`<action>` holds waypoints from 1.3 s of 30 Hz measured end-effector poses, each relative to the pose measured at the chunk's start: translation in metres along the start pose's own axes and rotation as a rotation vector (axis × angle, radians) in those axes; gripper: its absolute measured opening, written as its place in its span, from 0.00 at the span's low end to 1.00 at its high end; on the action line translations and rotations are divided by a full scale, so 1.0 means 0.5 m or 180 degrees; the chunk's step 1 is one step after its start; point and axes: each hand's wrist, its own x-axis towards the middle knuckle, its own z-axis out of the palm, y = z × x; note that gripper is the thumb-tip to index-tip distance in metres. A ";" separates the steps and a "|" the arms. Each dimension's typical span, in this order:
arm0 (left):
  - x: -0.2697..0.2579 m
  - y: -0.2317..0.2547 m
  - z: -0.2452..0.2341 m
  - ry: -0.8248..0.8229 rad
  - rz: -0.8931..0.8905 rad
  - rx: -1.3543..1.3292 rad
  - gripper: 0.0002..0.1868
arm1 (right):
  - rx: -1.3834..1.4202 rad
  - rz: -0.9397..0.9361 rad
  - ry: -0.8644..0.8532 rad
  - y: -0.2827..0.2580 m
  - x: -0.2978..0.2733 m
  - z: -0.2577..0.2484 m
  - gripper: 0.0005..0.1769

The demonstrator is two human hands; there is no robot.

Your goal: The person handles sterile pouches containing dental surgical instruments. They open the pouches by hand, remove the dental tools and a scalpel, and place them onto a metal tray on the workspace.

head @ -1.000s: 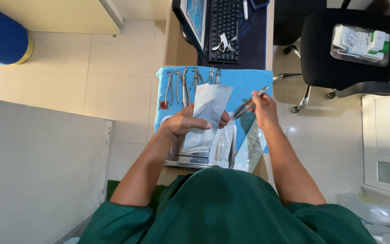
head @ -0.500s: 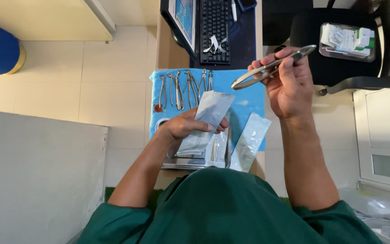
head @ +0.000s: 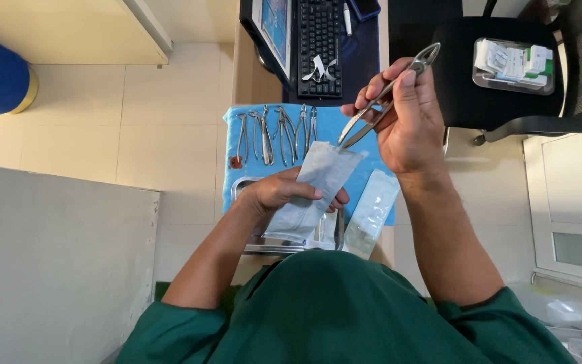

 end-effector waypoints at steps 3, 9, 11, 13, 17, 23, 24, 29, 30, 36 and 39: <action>0.004 -0.006 -0.002 0.0024 -0.0029 -0.0142 0.25 | 0.0026 -0.0010 -0.0042 -0.001 -0.001 0.006 0.12; 0.004 -0.010 -0.003 -0.0016 -0.0014 -0.0256 0.30 | -0.0015 0.0017 -0.0075 0.011 0.002 0.006 0.12; 0.007 -0.019 -0.011 -0.0041 0.0022 -0.0230 0.34 | 0.0014 0.0027 -0.0002 0.008 0.003 0.004 0.13; 0.009 -0.024 -0.017 -0.0064 0.0061 -0.0205 0.38 | 0.0042 0.0038 0.0067 -0.003 0.006 0.010 0.13; 0.016 -0.030 -0.027 -0.0023 0.0233 -0.0121 0.43 | -0.1552 -0.0038 0.0178 -0.040 0.007 0.027 0.11; 0.021 -0.020 -0.022 0.0214 0.0223 -0.0064 0.45 | -0.3301 0.0730 -0.0550 -0.030 -0.013 0.034 0.12; 0.021 -0.019 -0.021 0.0292 0.0186 -0.0076 0.46 | -0.3655 0.0523 -0.0650 -0.027 -0.016 0.043 0.13; 0.017 0.003 0.006 0.0440 0.0296 -0.0153 0.45 | -0.4098 -0.0193 -0.0702 -0.021 -0.026 0.059 0.10; 0.016 0.011 0.015 0.0520 0.0343 -0.0153 0.45 | -0.4307 -0.0250 -0.0651 -0.018 -0.028 0.059 0.15; 0.023 0.010 0.023 0.0438 0.0456 -0.0386 0.44 | -0.4455 -0.0715 -0.0639 0.005 -0.036 0.044 0.08; 0.026 0.009 0.022 0.0459 0.0437 -0.0400 0.44 | -0.4507 -0.0893 -0.0659 0.006 -0.041 0.043 0.08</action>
